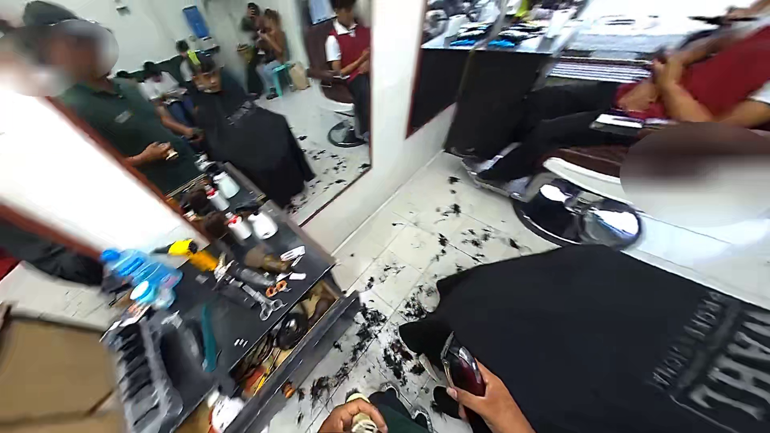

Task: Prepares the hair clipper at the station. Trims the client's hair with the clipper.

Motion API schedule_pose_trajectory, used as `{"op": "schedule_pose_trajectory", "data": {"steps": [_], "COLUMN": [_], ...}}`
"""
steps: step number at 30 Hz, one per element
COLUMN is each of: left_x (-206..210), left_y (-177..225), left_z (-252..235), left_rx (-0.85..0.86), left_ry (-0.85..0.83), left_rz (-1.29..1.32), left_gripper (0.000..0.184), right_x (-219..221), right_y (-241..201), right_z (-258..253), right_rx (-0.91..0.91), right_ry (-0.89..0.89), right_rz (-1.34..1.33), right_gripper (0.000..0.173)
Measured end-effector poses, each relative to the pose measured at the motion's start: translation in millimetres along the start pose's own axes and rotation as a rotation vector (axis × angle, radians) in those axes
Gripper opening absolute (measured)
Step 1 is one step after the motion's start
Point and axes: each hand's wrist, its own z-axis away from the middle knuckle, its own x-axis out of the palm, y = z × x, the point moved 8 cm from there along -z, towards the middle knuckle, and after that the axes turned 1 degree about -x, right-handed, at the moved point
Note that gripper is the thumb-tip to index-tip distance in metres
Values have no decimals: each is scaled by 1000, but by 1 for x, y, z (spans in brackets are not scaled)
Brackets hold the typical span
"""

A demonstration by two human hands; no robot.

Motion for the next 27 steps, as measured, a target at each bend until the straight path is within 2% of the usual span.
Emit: {"op": "schedule_pose_trajectory", "data": {"steps": [3, 5, 8, 12, 16, 18, 19, 21, 22, 23, 25, 27], "left_x": [-12, -7, 23, 88, 164, 207, 233, 295, 330, 370, 456, 547], "left_y": [-21, -28, -24, -24, -38, -43, -41, -27, -18, -8, -1, -23], "left_z": [-45, -78, -132, -177, -208, -227, -240, -266, -275, -281, -278, -262], "left_rx": [-156, -270, -354, -432, -426, -347, -278, -88, 34, 171, 453, 625], "left_ry": [60, 94, -15, -237, -365, -345, -332, -320, -337, -380, -560, -948], "left_rz": [405, 508, 423, 334, 198, 128, 96, 44, -7, -94, -491, -1054], "left_gripper": [28, 28, 28, 20, 13, 16, 22, 31, 30, 27, 14, 19], "right_x": [-18, -30, -62, -113, -165, -191, -204, -232, -245, -259, -284, -305], "right_y": [9, 9, 13, 23, 45, 63, 70, 82, 88, 93, 106, 120], "right_z": [15, 34, 64, 114, 162, 183, 196, 228, 247, 265, 297, 323], "right_rx": [28, 32, -63, -122, -243, -320, -351, -333, -293, -258, -220, -207], "right_ry": [141, 214, 368, 632, 809, 864, 882, 938, 972, 1003, 1055, 1093], "right_rz": [-215, -380, -505, -500, -511, -610, -681, -747, -741, -715, -681, -673], "right_gripper": [66, 73, 84, 73, 78, 98, 92, 58, 56, 64, 77, 75]}}
